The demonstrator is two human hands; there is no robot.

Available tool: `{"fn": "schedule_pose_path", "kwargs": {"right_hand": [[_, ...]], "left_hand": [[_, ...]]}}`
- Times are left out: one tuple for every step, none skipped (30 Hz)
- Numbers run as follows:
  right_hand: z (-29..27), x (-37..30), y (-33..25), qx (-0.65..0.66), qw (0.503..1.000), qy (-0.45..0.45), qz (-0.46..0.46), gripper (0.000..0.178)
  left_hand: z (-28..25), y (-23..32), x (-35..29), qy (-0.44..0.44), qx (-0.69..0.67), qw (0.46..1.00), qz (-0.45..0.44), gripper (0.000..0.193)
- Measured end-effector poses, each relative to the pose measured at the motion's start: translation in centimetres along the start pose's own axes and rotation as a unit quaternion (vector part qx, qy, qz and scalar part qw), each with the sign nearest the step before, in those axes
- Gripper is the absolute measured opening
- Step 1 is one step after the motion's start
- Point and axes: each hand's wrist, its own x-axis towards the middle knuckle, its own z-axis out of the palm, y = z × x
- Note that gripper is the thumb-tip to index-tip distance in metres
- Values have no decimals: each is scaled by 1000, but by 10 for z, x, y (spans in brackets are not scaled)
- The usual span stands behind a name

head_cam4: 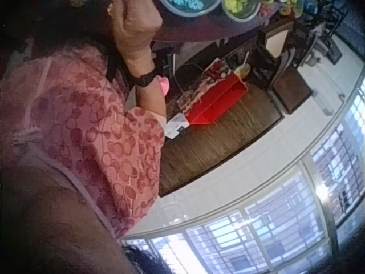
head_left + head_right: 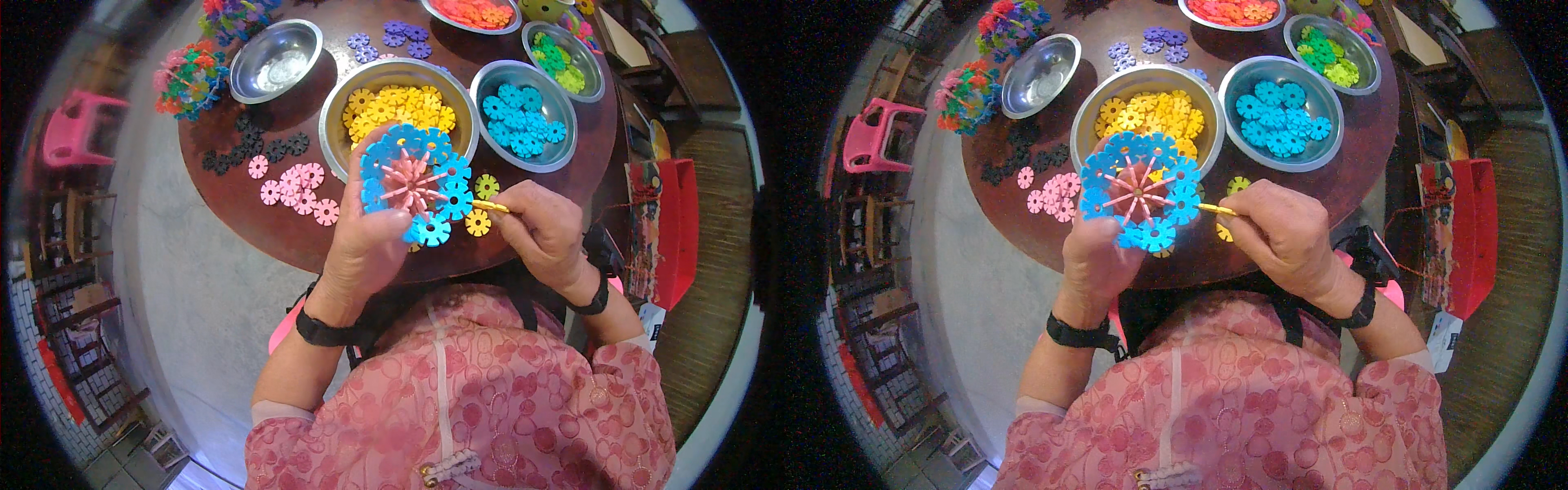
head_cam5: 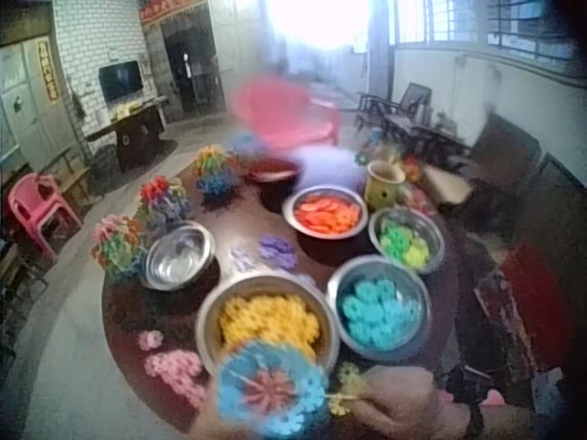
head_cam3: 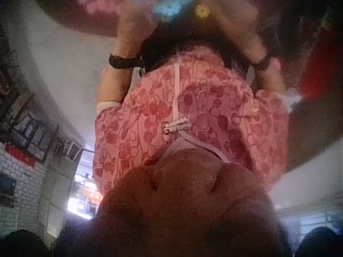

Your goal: Assembling a colorful plastic snowflake-like toy by connecting interlocking pieces.

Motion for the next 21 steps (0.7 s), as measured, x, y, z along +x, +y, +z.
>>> {"fn": "schedule_pose_path", "kwargs": {"right_hand": [[0, 0, 0, 0, 1000, -1, 0, 7], [1, -1, 0, 5, 1000, -10, 2, 7], [1, -1, 0, 10, 1000, -19, 2, 8], [2, -1, -1, 11, 1000, -20, 2, 8], [2, -1, -2, 11, 1000, -21, 5, 8], [2, 0, -2, 11, 1000, -23, 8, 9], [3, 0, -2, 11, 1000, -25, 8, 9], [3, 0, -2, 4, 1000, -24, 2, 9], [4, 0, -1, -2, 1000, -24, -3, 9], [4, -1, -1, -1, 1000, -27, -5, 9], [4, -1, -1, -11, 999, -32, -24, 10], [4, -1, -2, -20, 998, -36, -43, 10], [5, -1, -2, -18, 998, -38, -44, 10], [6, -2, -2, -20, 998, -35, -51, 11], [7, -2, -1, -23, 998, -31, -57, 12], [7, -2, -1, -22, 998, -31, -57, 12], [7, -2, -1, -25, 997, -33, -61, 13], [7, -2, -1, -29, 997, -35, -64, 14], [7, -2, -3, -29, 997, -36, -64, 14], [7, -2, -5, -30, 996, -45, -69, 14], [8, -2, -6, -31, 995, -53, -73, 14]], "left_hand": [[-4, -1, 0, 18, -14, 1000, -15, 83], [-5, -1, -1, 19, -15, 1000, -15, 83], [-5, -1, -3, 5, -45, 999, -9, 75], [-6, 0, -4, -8, -75, 997, -3, 70], [-5, 0, -4, -7, -76, 997, -3, 70], [-2, 1, -4, 15, -80, 997, -6, 65], [1, 2, -3, 37, -84, 996, -10, 61], [2, 2, -3, 38, -85, 996, -9, 61], [4, 3, -2, 38, -69, 997, -6, 57], [5, 3, -2, 37, -53, 998, -3, 54], [5, 3, -2, 39, -54, 998, -2, 54], [6, 3, -3, 33, -42, 999, 1, 54], [6, 4, -3, 26, -29, 999, 4, 54], [3, 4, -5, 11, -31, 999, -5, 56], [3, 5, -5, 12, -31, 999, -5, 56], [4, 5, -5, 8, -32, 999, -10, 57], [5, 5, -4, 4, -33, 999, -15, 59], [5, 4, -4, 5, -33, 999, -15, 59], [4, 3, -5, 7, -40, 999, -12, 59], [4, 3, -5, 9, -47, 999, -10, 59], [3, 1, -5, 10, -47, 999, -10, 59]]}}
